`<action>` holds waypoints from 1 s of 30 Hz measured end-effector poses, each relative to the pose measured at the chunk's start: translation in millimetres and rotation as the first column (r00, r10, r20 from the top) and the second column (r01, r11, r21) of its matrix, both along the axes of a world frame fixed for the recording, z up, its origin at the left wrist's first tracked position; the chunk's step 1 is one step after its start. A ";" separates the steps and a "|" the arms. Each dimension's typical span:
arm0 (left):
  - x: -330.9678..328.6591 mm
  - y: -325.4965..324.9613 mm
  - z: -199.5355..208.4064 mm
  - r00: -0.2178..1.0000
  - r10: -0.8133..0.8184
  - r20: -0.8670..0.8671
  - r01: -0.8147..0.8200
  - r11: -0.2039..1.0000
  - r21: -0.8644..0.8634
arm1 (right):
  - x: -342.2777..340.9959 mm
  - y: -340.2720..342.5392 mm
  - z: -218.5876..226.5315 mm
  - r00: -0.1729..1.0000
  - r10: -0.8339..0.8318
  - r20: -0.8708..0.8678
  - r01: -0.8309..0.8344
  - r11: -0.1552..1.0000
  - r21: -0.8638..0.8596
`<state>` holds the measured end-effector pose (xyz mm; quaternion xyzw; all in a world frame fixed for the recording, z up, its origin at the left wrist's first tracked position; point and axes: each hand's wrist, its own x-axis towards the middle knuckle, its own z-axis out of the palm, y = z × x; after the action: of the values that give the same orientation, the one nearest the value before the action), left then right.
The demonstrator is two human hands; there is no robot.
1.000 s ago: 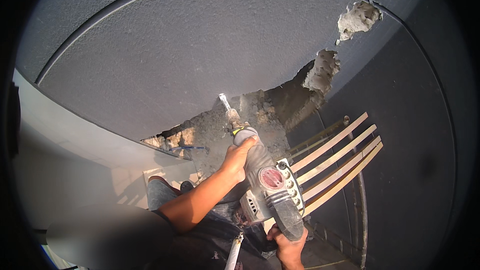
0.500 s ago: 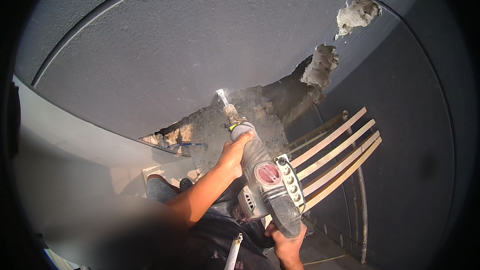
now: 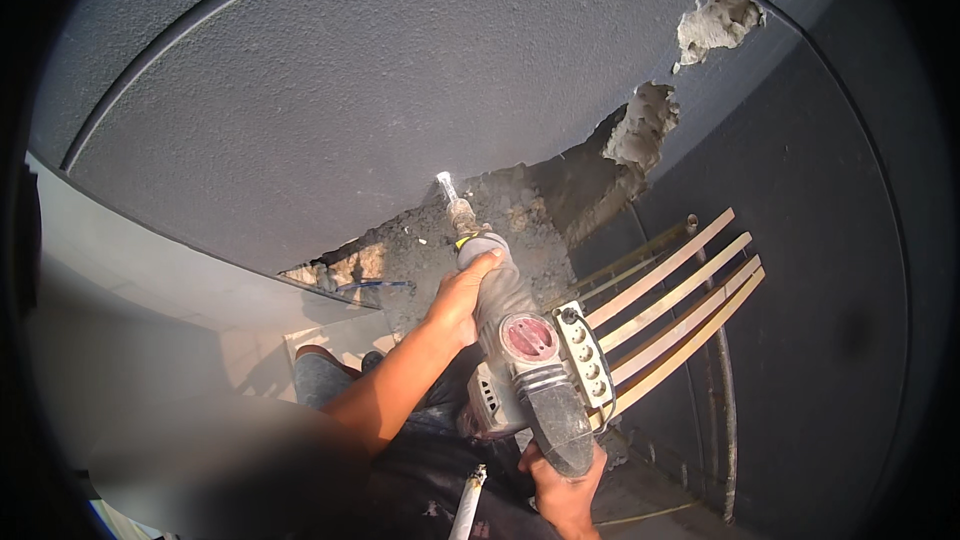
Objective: The person uses a rotary hammer drill to break and remove sections of a concrete wall. They repeatedly apply the tool to the wall surface, chipping away material and creating a larger opening.
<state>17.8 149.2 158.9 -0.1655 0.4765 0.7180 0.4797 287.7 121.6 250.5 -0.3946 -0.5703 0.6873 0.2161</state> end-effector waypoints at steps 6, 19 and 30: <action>-2.1 -1.6 8.3 0.999 -0.023 0.036 0.023 1.000 0.017 | -5.0 -0.9 6.2 1.000 -0.017 -0.004 0.017 1.000 -0.006; -2.4 -2.6 -2.6 1.000 -0.020 0.018 0.020 1.000 0.006 | -6.0 -1.8 1.6 0.999 -0.033 -0.017 0.033 0.999 -0.021; -3.3 0.4 -9.3 1.000 -0.019 0.023 0.019 1.000 0.005 | -8.2 2.8 5.2 0.998 -0.050 0.024 0.051 0.998 -0.021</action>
<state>14.6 149.6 149.7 -0.1681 0.4706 0.7126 0.4924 279.5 124.5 255.7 -0.4192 -0.5552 0.6830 0.2225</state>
